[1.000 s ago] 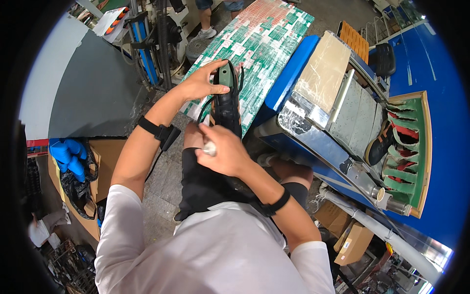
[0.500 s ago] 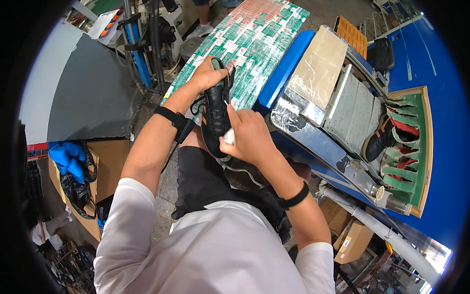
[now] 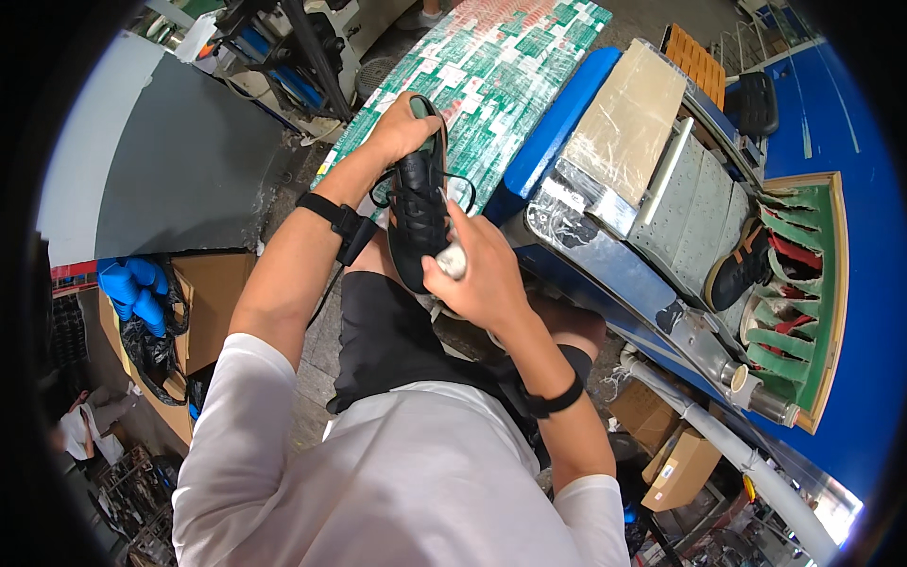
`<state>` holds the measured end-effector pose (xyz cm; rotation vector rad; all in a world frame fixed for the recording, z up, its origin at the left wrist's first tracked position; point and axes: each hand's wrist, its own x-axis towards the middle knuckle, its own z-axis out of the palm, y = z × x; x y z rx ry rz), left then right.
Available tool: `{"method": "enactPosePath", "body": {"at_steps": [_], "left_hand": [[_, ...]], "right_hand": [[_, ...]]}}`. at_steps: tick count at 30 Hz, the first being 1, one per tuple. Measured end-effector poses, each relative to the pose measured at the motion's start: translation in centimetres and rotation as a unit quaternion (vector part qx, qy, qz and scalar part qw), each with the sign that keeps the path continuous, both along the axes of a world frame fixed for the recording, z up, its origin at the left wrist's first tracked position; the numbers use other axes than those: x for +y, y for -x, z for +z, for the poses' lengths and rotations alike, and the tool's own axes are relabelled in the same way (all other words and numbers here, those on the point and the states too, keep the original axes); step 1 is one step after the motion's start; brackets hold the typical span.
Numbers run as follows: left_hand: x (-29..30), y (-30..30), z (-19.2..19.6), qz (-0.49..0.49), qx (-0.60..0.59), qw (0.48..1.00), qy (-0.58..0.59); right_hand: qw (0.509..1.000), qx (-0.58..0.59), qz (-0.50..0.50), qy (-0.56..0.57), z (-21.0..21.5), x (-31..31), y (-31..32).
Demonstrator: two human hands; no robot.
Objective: The recorder is polishing different colors of shoes using a white cloth and a liquid polish.
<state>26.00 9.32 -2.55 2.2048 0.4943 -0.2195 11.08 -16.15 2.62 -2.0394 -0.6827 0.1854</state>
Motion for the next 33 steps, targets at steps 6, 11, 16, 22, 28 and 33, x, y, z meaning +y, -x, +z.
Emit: {"method": "enactPosePath", "body": {"at_steps": [6,11,16,22,28,33], "left_hand": [[-0.2,-0.5,-1.2,-0.007,-0.015,1.0,-0.019],[1.8,0.1,-1.5,-0.019,0.0,1.0,-0.018],[0.2,0.3,0.1,-0.02,-0.002,1.0,-0.021],[-0.4,0.2,0.2,-0.004,-0.009,1.0,-0.009],[-0.5,0.7,0.7,0.022,0.0,0.999,-0.023],[-0.5,0.7,0.9,-0.002,0.01,0.999,-0.047]], "right_hand": [[0.994,-0.066,0.02,0.089,-1.7,1.0,-1.3],[0.981,-0.096,0.063,0.158,3.2,-0.2,1.5],[0.978,-0.134,0.023,0.158,4.8,-2.3,3.2],[0.981,-0.147,0.072,0.108,1.0,3.6,0.2],[0.96,-0.209,0.069,0.172,-0.8,4.9,-0.2],[0.996,-0.011,0.038,0.083,-0.5,5.4,-1.1]]}}
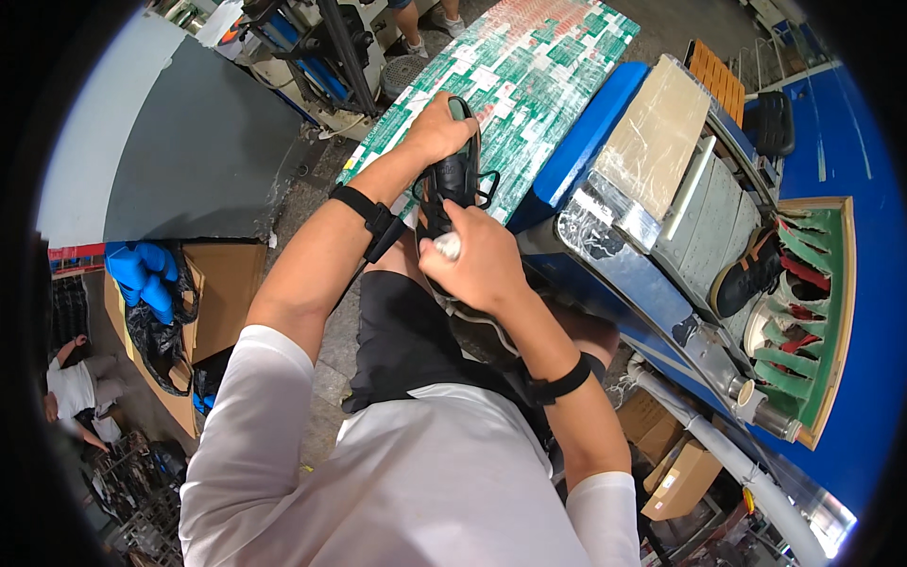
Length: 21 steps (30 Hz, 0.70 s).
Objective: The recorder is polishing different colors of shoes using a white cloth and a liquid polish.
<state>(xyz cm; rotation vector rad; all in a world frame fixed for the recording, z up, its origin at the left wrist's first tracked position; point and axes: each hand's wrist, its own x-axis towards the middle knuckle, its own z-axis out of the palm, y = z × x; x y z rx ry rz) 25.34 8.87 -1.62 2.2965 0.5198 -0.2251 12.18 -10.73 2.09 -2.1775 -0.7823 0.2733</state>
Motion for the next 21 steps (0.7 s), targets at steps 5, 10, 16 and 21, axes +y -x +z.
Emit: {"method": "enactPosePath", "body": {"at_steps": [5,10,16,21], "left_hand": [[-0.6,-0.5,0.5,-0.002,0.011,1.0,0.009],[1.9,-0.9,-2.3,-0.018,-0.042,0.998,0.053],[8.7,2.5,-2.2,0.038,-0.057,0.905,0.419],[7.8,11.7,0.7,0.121,-0.027,0.888,0.442]], "right_hand": [[0.994,0.059,0.001,-0.089,-2.0,2.5,1.3],[0.998,-0.036,0.029,-0.036,-0.5,2.7,3.5],[0.978,-0.184,-0.093,-0.032,1.7,-10.7,3.3],[0.925,-0.221,-0.285,0.116,-1.6,-24.0,0.9]]}}
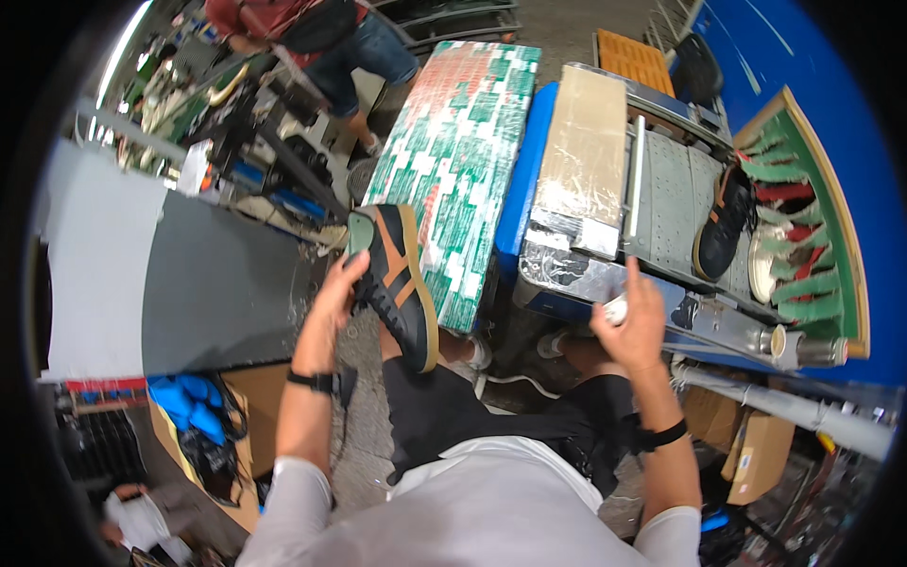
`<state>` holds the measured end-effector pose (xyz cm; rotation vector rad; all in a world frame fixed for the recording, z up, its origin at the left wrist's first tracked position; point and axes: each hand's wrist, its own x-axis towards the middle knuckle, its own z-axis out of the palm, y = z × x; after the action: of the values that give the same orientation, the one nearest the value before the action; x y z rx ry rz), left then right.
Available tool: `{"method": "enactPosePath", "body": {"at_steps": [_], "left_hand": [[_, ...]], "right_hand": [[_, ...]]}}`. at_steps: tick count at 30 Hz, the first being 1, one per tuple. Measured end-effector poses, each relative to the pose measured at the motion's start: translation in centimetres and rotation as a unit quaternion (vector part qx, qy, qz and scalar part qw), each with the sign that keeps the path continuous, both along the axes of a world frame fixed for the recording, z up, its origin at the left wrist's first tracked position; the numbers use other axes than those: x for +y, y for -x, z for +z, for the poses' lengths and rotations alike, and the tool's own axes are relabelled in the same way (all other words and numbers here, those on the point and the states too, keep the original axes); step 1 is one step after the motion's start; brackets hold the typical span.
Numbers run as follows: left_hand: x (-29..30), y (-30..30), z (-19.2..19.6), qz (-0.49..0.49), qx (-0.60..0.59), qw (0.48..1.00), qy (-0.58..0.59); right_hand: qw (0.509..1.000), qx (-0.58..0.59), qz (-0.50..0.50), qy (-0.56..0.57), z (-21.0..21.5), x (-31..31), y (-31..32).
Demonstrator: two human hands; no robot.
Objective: The recorder is polishing different colors of shoes using a white cloth and a liquid polish.
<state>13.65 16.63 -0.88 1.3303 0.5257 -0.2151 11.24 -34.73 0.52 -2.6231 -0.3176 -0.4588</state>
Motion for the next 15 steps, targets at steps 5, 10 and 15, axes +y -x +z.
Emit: {"method": "enactPosePath", "body": {"at_steps": [5,10,15], "left_hand": [[-6.1,1.7,-3.7,0.133,-0.002,0.982,-0.137],[-9.2,-0.8,-1.7,-0.009,0.017,0.848,-0.529],[-14.2,-0.6,-2.8,0.044,-0.048,0.912,-0.405]], "right_hand": [[0.994,-0.009,-0.105,0.038,-4.2,-8.0,-1.9],[0.985,-0.058,-0.157,0.047,-5.1,-8.0,-2.5],[0.985,-0.115,-0.13,0.024,-4.9,-7.7,-2.6]]}}
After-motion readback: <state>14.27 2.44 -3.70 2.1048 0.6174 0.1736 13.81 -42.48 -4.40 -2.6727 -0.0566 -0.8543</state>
